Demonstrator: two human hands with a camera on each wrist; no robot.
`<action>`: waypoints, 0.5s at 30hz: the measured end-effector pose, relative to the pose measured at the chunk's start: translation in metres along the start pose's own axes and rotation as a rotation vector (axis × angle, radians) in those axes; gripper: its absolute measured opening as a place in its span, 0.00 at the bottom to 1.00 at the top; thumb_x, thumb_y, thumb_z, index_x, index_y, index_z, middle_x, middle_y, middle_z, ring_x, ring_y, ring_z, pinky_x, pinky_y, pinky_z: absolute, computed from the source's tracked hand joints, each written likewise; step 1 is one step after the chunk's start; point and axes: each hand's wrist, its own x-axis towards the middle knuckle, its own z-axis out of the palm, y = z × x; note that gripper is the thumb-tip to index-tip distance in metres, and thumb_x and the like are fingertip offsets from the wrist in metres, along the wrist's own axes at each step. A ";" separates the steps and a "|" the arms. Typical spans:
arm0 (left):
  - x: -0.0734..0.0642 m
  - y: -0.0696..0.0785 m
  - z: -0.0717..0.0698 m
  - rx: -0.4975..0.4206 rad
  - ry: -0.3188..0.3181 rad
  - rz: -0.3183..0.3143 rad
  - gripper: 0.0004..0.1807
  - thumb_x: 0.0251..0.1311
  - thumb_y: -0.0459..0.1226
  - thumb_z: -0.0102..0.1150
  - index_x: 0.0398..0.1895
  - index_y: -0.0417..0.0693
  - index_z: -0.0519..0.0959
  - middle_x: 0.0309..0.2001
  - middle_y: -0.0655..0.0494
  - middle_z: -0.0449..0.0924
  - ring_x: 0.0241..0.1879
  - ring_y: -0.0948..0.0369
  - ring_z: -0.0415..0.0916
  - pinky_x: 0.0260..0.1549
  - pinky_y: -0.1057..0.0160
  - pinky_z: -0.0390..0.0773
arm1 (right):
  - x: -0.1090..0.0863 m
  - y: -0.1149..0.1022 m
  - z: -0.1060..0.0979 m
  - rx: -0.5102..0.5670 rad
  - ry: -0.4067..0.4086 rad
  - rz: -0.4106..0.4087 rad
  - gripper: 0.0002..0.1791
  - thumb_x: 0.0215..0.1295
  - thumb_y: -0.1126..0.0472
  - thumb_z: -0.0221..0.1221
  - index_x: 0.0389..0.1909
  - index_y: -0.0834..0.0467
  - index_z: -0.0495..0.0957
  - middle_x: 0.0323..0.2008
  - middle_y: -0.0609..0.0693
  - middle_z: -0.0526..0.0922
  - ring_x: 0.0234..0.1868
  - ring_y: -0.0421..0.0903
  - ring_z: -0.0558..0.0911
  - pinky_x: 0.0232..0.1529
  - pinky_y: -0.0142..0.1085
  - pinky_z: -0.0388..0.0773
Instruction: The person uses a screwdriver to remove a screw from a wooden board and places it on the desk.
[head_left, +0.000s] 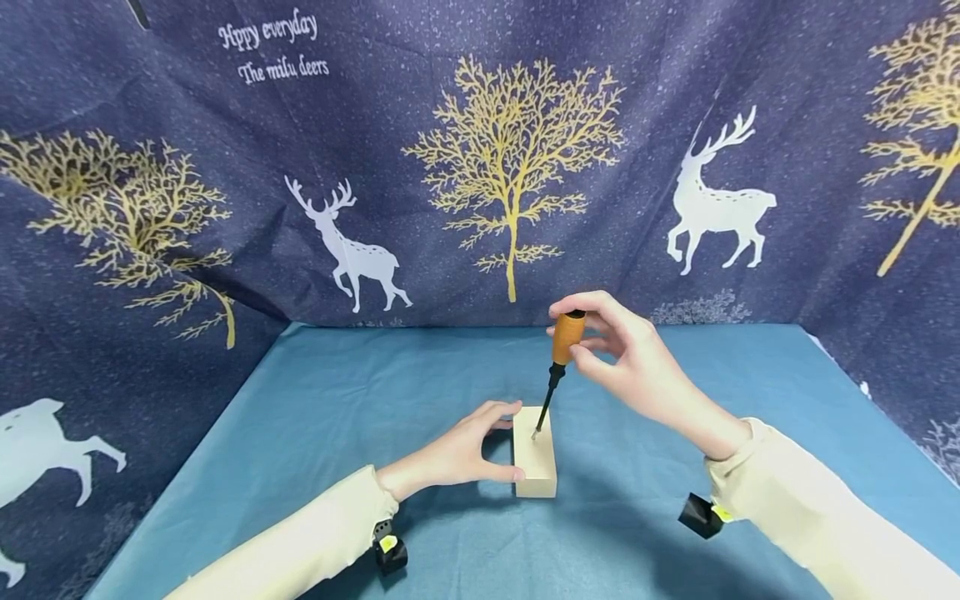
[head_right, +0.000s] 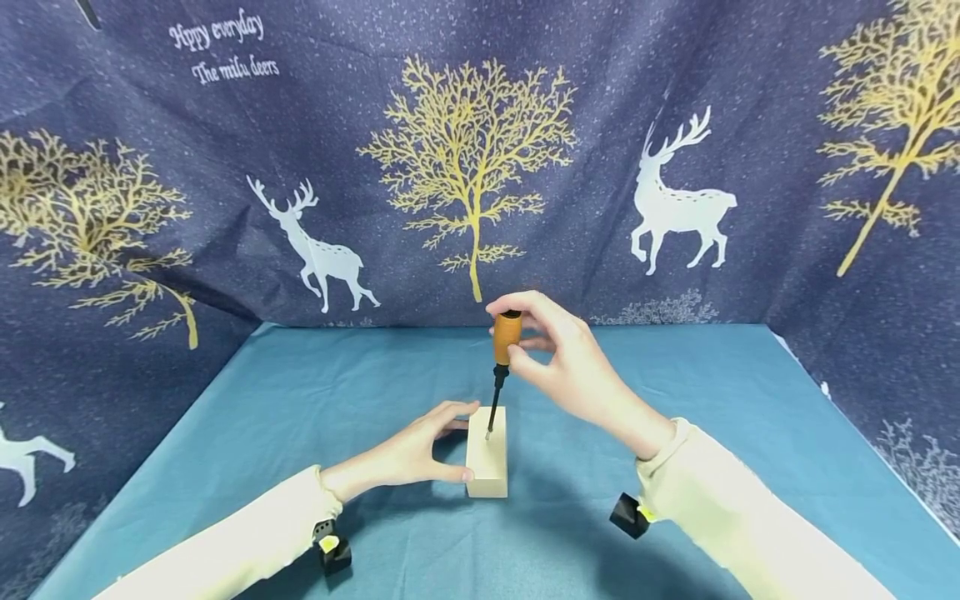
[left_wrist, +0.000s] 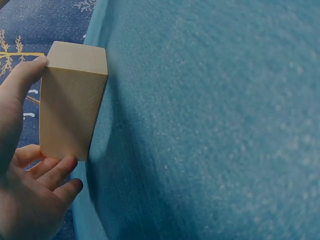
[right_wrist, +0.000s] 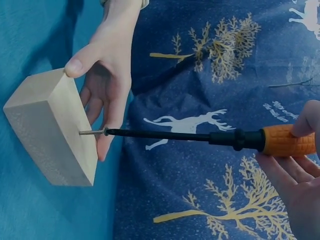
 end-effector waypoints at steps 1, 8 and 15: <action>0.000 0.000 0.000 -0.003 -0.001 -0.002 0.48 0.56 0.50 0.70 0.77 0.50 0.56 0.73 0.53 0.60 0.69 0.57 0.69 0.71 0.51 0.67 | 0.000 0.000 0.000 0.001 0.000 0.004 0.26 0.66 0.74 0.56 0.62 0.52 0.73 0.58 0.48 0.77 0.51 0.35 0.80 0.50 0.30 0.83; 0.000 -0.001 0.001 -0.009 0.000 -0.004 0.48 0.56 0.50 0.71 0.76 0.51 0.57 0.73 0.53 0.59 0.69 0.57 0.69 0.71 0.51 0.66 | 0.001 0.001 0.000 -0.134 0.058 0.080 0.29 0.63 0.63 0.67 0.64 0.47 0.72 0.56 0.46 0.81 0.46 0.33 0.80 0.43 0.27 0.84; 0.000 0.000 0.000 -0.008 0.005 -0.014 0.48 0.56 0.51 0.71 0.77 0.51 0.57 0.72 0.54 0.60 0.69 0.58 0.69 0.71 0.51 0.66 | 0.000 -0.001 -0.002 -0.184 0.048 0.144 0.24 0.66 0.57 0.65 0.62 0.46 0.74 0.42 0.47 0.88 0.39 0.36 0.88 0.43 0.27 0.84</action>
